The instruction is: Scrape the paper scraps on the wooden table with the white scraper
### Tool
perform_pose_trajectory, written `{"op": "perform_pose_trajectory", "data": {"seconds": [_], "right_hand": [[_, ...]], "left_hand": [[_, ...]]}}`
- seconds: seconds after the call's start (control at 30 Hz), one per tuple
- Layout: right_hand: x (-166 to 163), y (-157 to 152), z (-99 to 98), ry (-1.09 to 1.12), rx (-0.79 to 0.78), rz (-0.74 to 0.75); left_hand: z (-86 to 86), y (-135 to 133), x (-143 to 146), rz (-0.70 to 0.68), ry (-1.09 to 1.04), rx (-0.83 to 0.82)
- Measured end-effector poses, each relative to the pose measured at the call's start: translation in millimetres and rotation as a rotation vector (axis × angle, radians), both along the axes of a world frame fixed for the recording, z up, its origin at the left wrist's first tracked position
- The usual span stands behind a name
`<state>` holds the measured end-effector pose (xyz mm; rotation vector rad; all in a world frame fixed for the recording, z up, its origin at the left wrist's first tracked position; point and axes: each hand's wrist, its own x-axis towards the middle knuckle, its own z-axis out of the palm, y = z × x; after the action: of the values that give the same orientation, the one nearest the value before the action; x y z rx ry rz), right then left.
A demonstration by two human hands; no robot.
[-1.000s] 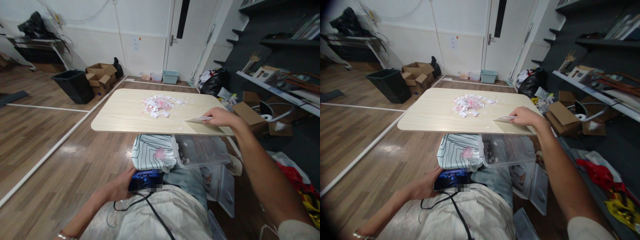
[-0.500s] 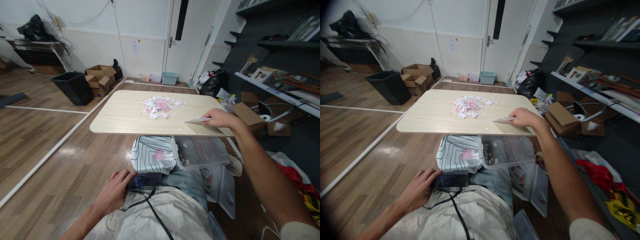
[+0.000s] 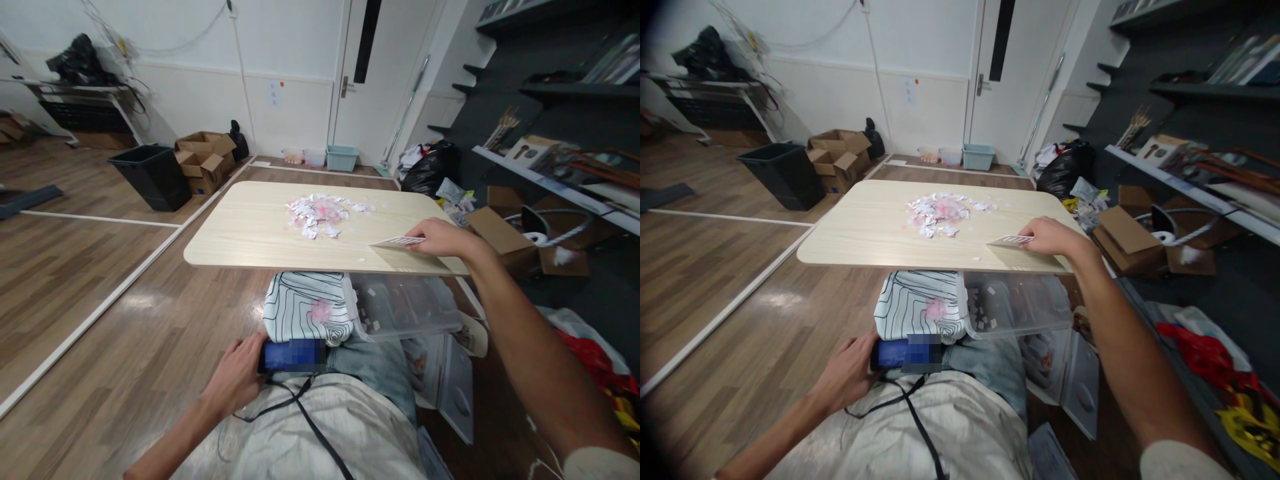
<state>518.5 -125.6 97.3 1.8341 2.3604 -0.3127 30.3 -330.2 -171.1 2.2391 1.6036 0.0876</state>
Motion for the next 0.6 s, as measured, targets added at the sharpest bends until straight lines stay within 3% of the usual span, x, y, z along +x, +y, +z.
{"op": "perform_pose_trajectory", "data": {"seconds": [0.3,0.6], "right_hand": [[-0.6,2.3,-1.1,-0.01,0.007,0.008],[-1.1,0.4,-1.0,-0.013,0.016,0.007]], "left_hand": [[30.6,19.5,13.7,-0.063,0.071,-0.163],[28.2,24.5,8.3,-0.031,0.024,-0.286]]}}
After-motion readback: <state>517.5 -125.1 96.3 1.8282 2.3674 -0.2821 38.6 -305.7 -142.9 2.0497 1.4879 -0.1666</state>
